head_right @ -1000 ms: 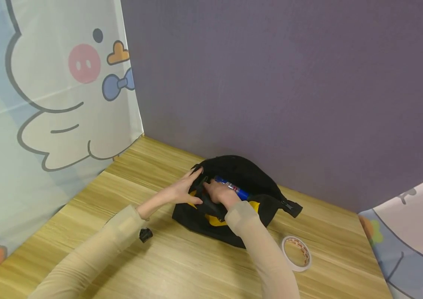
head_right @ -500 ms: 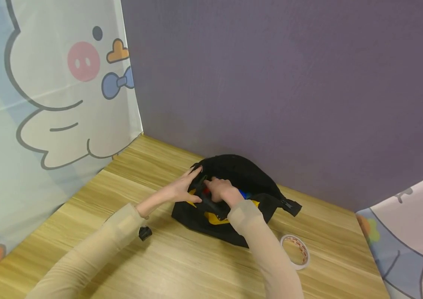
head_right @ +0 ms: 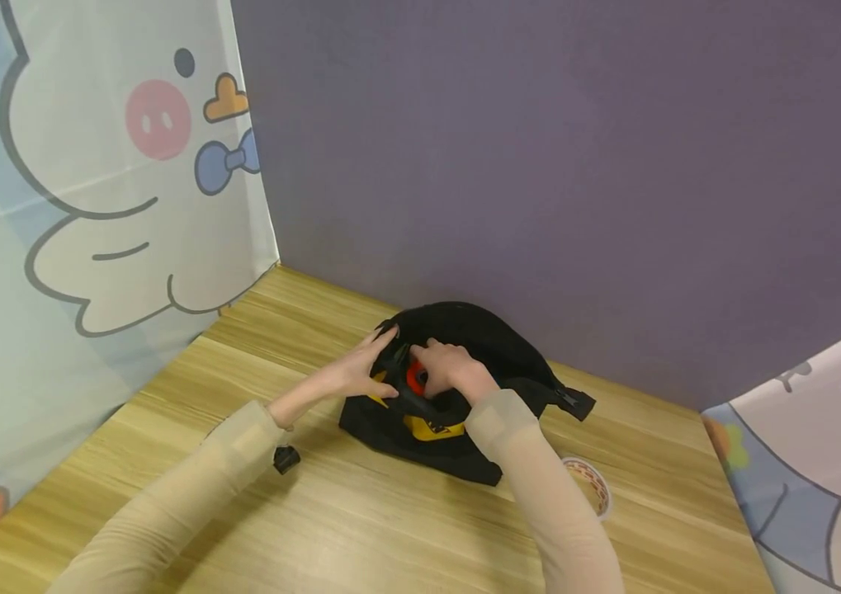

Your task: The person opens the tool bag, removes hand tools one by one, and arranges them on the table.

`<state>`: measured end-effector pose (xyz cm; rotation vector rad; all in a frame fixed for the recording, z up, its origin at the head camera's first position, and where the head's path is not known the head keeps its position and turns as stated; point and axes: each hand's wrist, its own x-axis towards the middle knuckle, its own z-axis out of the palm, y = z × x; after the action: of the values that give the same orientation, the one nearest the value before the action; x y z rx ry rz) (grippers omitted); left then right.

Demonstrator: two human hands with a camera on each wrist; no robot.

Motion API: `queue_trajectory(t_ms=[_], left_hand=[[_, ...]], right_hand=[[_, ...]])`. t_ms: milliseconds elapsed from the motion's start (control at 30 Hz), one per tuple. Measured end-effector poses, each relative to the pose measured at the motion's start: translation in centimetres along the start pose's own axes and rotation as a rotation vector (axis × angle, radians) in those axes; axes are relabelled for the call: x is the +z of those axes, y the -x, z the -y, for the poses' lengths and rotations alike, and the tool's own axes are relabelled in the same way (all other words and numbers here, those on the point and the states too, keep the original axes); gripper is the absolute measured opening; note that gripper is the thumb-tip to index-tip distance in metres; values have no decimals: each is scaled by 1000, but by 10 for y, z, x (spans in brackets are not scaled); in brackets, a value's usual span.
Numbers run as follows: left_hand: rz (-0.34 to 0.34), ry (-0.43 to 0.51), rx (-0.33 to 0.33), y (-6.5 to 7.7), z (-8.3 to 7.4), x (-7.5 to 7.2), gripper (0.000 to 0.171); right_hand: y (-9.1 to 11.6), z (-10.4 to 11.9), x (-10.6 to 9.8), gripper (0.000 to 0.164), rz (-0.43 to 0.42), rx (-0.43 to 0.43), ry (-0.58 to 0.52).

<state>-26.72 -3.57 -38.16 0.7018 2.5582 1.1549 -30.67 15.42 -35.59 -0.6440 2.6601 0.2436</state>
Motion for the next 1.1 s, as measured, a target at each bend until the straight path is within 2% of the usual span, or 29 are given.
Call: queue_trajectory(t_ms=[200,433,733,1100], left_hand=[[-3,15,16,1,0,-1,102],[-1,34,9,0,1,0,103],[-6,6,13,-1,-1,-2,102],[-7,-12,21,-5,2,-1,102]], right_hand=[[10,-4,-5,73,-42,-26,-8],[24,-11,-7,77,-66,-21,-38],[44,-23,-13,60,-135,-53,-86],[59,-39,-22,59,-184,-39,-138]])
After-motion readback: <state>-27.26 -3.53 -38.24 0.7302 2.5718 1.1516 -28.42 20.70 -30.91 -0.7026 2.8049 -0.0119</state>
